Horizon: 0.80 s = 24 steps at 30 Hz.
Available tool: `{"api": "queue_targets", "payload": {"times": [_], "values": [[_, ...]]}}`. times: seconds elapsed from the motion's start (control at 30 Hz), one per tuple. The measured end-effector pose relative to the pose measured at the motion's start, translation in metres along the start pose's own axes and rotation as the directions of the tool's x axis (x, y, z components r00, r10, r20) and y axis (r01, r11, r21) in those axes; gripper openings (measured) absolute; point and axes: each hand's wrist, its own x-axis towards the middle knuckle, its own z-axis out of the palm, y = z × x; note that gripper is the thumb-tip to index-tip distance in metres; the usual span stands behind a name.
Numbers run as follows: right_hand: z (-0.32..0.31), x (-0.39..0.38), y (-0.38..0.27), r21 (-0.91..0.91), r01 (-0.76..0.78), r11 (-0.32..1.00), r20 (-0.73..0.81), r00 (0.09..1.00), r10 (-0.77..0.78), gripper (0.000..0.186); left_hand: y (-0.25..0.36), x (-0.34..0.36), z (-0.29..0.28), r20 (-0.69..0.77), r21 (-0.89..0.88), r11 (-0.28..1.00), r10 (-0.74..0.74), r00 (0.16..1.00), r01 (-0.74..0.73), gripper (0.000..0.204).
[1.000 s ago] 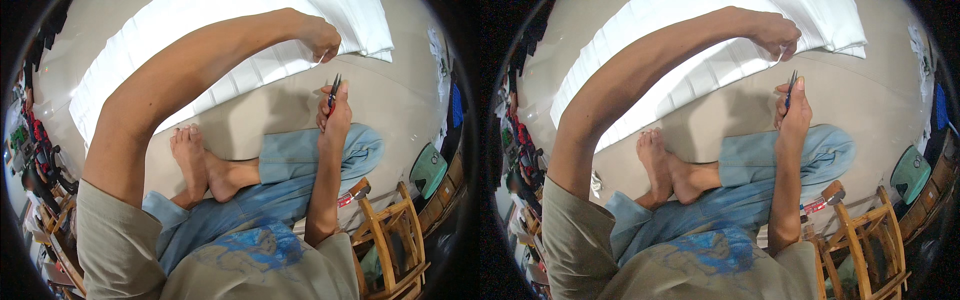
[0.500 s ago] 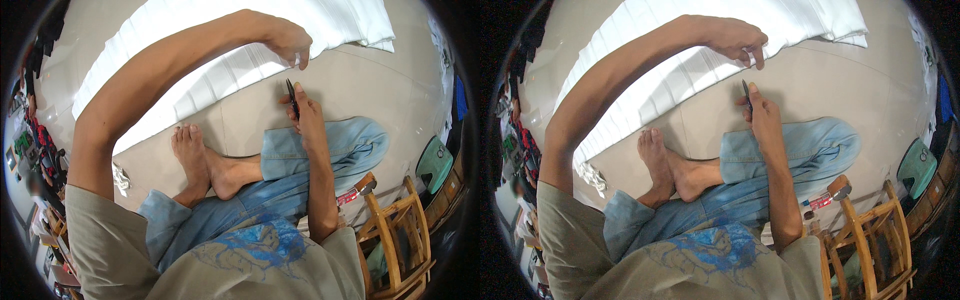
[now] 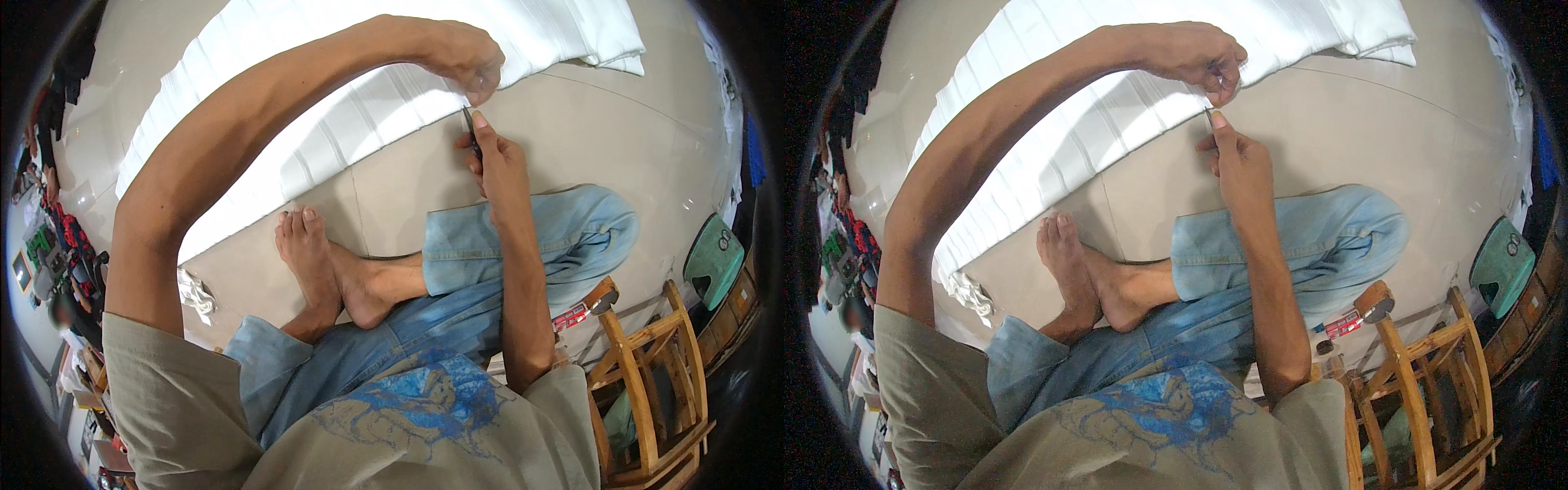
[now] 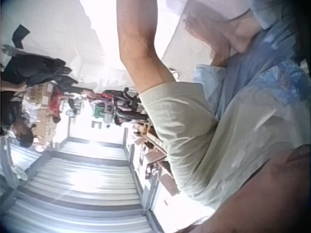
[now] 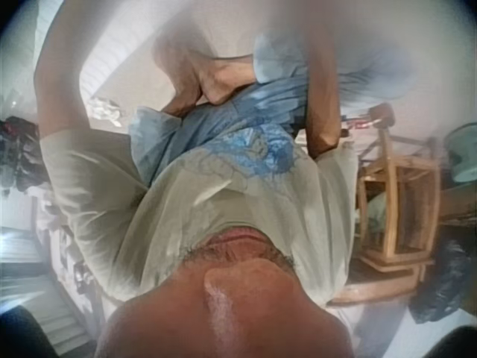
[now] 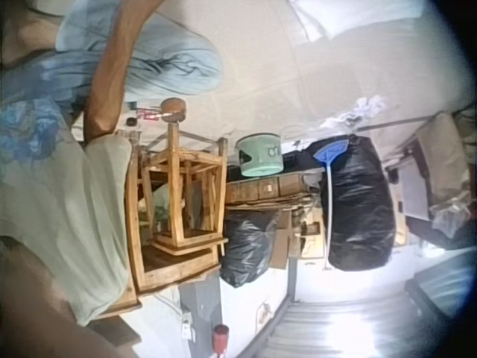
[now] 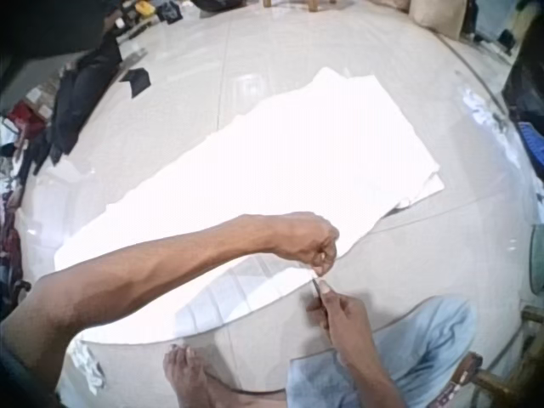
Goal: The person sits on the floor and cuts a large piece of white fabric using scissors. They fold the fabric to align edges and then cut along the fold to create straight lines, repeating the process to trim the material.
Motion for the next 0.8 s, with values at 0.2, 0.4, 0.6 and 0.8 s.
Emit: {"api": "queue_targets", "payload": {"times": [0.2,0.4,0.6,0.8], "values": [[0.000,0.003,0.004,-0.004,0.012,1.000,-0.002,1.000,-0.012,0.057,0.001,-0.001,-0.002,0.009,0.014,1.000,0.005,1.000,-0.005,0.011],[0.002,0.003,0.006,-0.001,0.055,0.998,-0.010,0.998,-0.055,0.054,0.005,-0.001,0.000,-0.010,0.079,0.996,-0.036,0.999,0.036,0.011],[0.003,0.002,0.003,-0.014,0.044,0.999,-0.019,0.999,-0.044,0.051,0.002,-0.003,0.002,-0.038,0.031,0.999,0.020,0.999,-0.019,0.009],[0.002,0.007,0.013,-0.051,0.083,0.995,-0.029,0.996,-0.085,0.052,0.006,-0.002,0.004,-0.038,0.065,0.997,-0.048,0.998,0.051,0.008]]}}
